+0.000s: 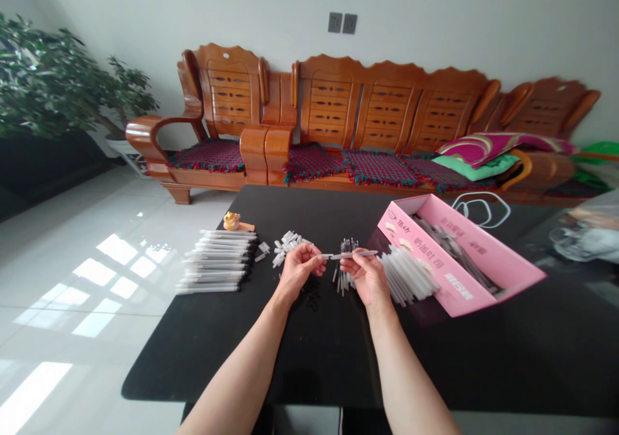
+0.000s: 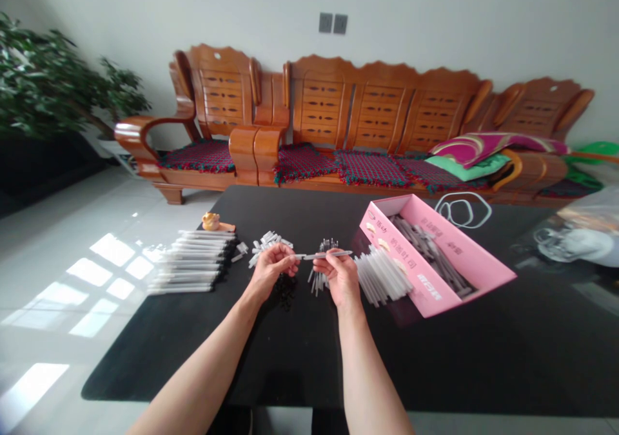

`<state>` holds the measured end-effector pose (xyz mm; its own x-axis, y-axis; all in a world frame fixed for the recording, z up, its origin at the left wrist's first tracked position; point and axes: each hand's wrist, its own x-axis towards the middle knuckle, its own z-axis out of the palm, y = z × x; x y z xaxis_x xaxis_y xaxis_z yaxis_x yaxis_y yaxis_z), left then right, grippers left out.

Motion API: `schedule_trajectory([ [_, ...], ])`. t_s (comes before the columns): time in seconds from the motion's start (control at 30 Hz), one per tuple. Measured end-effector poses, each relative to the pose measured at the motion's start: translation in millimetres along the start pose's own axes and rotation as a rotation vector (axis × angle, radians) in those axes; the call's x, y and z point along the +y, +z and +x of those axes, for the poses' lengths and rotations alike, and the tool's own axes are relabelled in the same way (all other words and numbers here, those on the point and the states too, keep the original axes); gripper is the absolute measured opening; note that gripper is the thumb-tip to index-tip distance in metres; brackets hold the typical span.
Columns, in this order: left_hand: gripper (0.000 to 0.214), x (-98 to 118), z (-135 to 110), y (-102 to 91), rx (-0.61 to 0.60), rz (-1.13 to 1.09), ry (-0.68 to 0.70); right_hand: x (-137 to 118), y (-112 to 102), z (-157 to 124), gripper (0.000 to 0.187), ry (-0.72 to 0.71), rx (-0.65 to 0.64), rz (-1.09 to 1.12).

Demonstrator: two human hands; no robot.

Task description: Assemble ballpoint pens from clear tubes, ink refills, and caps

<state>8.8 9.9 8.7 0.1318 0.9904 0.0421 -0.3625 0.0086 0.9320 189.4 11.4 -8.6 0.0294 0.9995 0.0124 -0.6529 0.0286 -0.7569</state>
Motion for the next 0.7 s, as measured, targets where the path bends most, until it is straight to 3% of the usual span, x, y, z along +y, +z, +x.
schedule_trajectory([
  [0.7, 0.032, -4.8, 0.6, 0.3, -0.013, 0.024, -0.024, 3.1, -3.4, 1.8, 0.02, -0.005, -0.026, -0.05],
])
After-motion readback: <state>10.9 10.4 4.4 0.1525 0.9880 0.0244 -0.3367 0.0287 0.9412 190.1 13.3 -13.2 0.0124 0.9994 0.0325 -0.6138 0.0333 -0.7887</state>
